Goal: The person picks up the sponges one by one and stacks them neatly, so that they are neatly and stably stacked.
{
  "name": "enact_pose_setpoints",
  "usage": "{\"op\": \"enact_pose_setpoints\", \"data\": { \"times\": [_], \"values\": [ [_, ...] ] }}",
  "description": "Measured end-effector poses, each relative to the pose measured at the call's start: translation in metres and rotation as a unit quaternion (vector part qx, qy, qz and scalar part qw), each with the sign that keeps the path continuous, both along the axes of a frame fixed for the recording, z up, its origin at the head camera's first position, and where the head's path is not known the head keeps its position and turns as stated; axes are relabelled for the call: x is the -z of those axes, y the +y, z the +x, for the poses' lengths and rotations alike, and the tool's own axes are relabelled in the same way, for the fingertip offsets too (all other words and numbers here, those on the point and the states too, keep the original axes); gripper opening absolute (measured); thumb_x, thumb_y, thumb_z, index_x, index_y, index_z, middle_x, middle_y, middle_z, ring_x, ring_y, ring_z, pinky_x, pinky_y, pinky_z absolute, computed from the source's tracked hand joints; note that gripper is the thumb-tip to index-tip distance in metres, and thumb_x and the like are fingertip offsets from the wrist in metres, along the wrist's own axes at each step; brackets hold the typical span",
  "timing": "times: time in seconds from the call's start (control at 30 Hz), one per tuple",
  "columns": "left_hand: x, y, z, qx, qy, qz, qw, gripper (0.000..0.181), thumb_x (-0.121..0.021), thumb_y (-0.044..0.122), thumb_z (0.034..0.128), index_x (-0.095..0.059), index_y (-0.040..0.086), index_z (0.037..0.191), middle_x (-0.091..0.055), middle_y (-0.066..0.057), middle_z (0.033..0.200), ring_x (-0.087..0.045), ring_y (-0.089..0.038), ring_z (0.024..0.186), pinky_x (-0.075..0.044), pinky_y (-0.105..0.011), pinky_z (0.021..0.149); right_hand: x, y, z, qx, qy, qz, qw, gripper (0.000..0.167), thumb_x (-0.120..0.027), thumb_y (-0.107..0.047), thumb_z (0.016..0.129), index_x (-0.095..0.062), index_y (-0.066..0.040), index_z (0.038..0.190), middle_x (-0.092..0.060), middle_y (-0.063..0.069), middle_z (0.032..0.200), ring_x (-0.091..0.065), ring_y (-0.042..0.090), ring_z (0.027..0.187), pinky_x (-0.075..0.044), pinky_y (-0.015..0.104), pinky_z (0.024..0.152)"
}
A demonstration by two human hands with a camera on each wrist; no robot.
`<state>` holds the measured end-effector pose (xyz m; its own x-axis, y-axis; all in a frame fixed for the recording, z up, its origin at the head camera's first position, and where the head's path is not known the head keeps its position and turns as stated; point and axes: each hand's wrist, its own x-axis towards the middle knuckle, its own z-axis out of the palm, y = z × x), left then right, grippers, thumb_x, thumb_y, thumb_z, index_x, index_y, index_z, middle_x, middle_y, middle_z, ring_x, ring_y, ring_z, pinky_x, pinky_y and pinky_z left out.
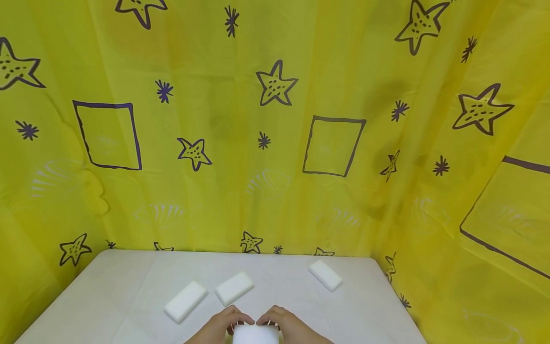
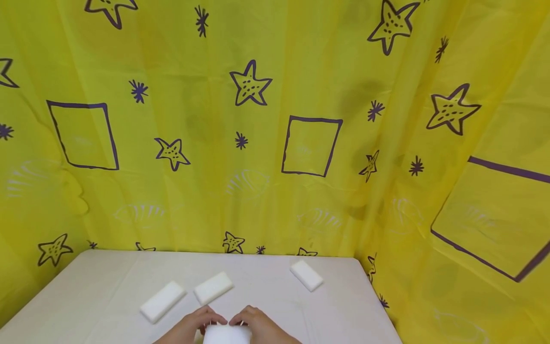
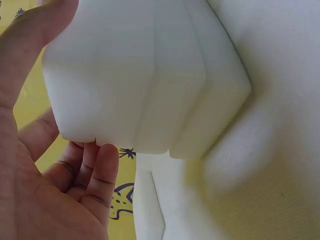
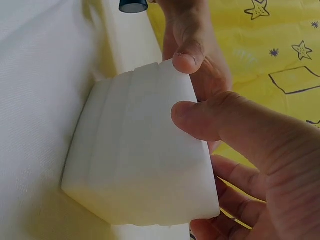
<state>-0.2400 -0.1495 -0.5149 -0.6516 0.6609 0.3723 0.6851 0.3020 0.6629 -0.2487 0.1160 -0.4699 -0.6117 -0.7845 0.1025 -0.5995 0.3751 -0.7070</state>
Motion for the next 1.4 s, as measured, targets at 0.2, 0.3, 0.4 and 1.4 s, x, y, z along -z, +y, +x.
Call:
{"op": "enact_pose_setpoints", "data": {
  "times": [0.2, 0.3, 0.4, 1.4],
  "values": [
    [-0.001, 0.000, -0.001, -0.004, -0.020, 0.000, 0.9998, 0.046, -0.083, 0.018, 0.0792, -0.063, 0.003, 0.118, -0.055, 0.002, 0.098, -0.048, 0.005, 0.089, -0.049, -0.020, 0.067, -0.001, 0.001, -0.003, 0.008, -0.022, 0.001, 0.9997, 0.047, -0.083, -0.019, 0.079, -0.064, -0.007, 0.120, -0.058, -0.007, 0.112, -0.050, -0.002, 0.098, -0.049, 0.022, 0.080],
    [-0.001, 0.001, -0.001, -0.011, -0.025, -0.002, 0.9996, 0.044, -0.083, 0.016, 0.0787, -0.064, 0.002, 0.116, -0.055, 0.001, 0.097, -0.048, 0.006, 0.087, -0.049, -0.020, 0.066, -0.003, 0.005, -0.006, 0.025, -0.011, -0.002, 0.9996, 0.048, -0.084, -0.020, 0.079, -0.063, -0.007, 0.120, -0.059, -0.005, 0.112, -0.053, 0.001, 0.097, -0.049, 0.023, 0.080],
    [-0.002, 0.002, -0.001, -0.017, -0.043, -0.002, 0.9989, 0.043, -0.082, 0.015, 0.0792, -0.064, 0.001, 0.116, -0.055, 0.002, 0.096, -0.047, 0.007, 0.084, -0.048, -0.020, 0.065, -0.008, 0.012, -0.010, 0.051, 0.007, -0.018, 0.9985, 0.049, -0.083, -0.023, 0.079, -0.063, -0.009, 0.121, -0.060, -0.001, 0.113, -0.054, 0.006, 0.097, -0.049, 0.025, 0.081],
    [0.000, -0.001, -0.002, 0.012, -0.083, 0.034, 0.9959, 0.040, -0.078, 0.009, 0.0839, -0.061, -0.004, 0.118, -0.054, -0.004, 0.100, -0.048, 0.007, 0.085, -0.050, -0.022, 0.067, 0.009, 0.119, -0.116, 0.401, 0.034, -0.025, 0.9151, 0.063, -0.081, -0.017, 0.078, -0.055, 0.007, 0.130, -0.060, 0.024, 0.120, -0.056, 0.039, 0.107, -0.047, 0.054, 0.091]
  ]
}}
